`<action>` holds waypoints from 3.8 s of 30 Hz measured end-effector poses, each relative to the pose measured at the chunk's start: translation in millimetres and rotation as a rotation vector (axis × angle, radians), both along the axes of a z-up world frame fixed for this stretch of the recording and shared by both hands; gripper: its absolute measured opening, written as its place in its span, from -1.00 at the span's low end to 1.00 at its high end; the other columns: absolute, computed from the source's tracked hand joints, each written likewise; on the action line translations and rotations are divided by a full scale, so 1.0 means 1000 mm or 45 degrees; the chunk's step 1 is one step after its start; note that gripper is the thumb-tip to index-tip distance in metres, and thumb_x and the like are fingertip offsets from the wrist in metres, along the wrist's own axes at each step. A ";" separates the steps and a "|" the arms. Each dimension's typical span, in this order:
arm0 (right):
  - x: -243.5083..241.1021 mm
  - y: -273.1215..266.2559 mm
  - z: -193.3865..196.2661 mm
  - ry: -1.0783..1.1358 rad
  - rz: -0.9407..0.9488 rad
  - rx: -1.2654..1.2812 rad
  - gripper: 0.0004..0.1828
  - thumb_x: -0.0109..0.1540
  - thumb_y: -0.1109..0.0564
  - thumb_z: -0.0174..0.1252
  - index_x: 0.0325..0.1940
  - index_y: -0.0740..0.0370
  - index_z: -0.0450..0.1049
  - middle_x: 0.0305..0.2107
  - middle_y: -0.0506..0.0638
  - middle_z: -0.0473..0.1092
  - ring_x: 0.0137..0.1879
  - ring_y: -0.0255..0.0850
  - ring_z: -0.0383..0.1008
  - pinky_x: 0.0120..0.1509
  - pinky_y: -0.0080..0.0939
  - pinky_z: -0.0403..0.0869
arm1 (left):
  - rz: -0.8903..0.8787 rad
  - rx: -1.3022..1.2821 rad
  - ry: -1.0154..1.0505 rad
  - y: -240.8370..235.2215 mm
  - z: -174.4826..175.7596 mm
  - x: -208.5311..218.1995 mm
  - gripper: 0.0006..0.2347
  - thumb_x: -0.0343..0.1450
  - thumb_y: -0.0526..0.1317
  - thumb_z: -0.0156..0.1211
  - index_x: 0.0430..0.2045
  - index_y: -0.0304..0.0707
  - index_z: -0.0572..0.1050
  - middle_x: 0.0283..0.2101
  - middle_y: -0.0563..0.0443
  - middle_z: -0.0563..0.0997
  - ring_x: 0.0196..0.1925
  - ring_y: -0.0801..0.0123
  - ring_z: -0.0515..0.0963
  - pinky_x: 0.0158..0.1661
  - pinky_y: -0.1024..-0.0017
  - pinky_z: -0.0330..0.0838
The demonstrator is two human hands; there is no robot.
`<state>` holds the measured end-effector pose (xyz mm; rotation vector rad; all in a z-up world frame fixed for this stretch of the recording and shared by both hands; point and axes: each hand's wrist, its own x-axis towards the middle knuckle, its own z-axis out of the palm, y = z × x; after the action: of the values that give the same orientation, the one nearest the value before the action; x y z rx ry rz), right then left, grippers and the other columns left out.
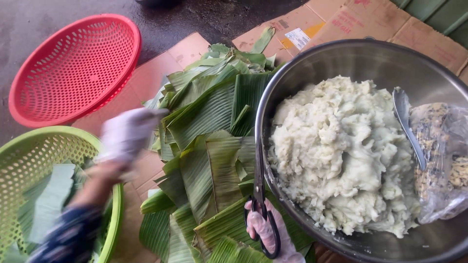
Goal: Cutting banana leaves into smaller rectangular pieces using scissors for food wrapping.
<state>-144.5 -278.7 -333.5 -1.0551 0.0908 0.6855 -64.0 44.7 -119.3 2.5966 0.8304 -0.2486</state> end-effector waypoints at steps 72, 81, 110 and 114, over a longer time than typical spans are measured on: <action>-0.036 -0.002 -0.040 -0.142 0.235 -0.497 -0.76 0.13 0.23 0.42 -0.15 0.28 0.58 -0.63 -0.08 0.33 -0.60 -0.30 0.25 -0.52 -0.28 0.23 | 0.103 0.032 -0.989 -0.003 -0.142 -0.104 -0.14 0.19 -0.34 0.35 0.43 -0.36 -0.01 0.43 -0.40 0.09 0.46 -0.15 0.15 0.41 0.12 0.07; -0.028 -0.016 -0.042 -0.539 0.490 -1.460 -0.44 0.13 -0.28 0.26 0.13 -0.16 0.30 -0.49 -0.24 0.53 -0.39 -0.31 0.63 -0.27 -0.18 0.59 | 0.385 -0.182 -0.136 -0.012 -0.123 -0.112 -0.05 0.12 -0.09 0.57 0.43 -0.08 0.08 0.15 -0.07 0.52 -0.01 0.25 0.61 -0.01 0.36 0.55; 0.002 0.160 0.209 -0.931 -0.235 -0.562 -0.73 0.21 0.13 0.35 -0.02 0.20 0.58 -0.20 0.14 0.59 -0.06 -0.19 0.59 0.19 -0.01 0.57 | -0.278 -0.575 -0.723 0.036 -0.067 -0.182 -0.87 0.30 -0.16 0.43 -0.33 0.21 0.68 -0.29 0.31 0.78 0.00 0.36 0.72 0.44 0.02 -0.10; 0.027 0.147 0.224 -1.831 -0.088 -0.828 -0.17 0.21 0.23 0.29 0.48 0.41 0.04 0.29 0.42 0.15 0.46 0.32 0.11 0.52 0.30 0.16 | -0.385 -0.396 -0.579 0.025 -0.050 -0.164 -0.81 0.37 -0.02 0.27 -0.15 0.36 0.58 -0.23 0.26 0.73 -0.11 0.15 0.70 -0.01 0.05 0.56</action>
<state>-117.8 -131.5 -109.0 -1.9411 -0.9425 -0.3219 -228.3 69.4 -169.2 2.3348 0.2188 0.1216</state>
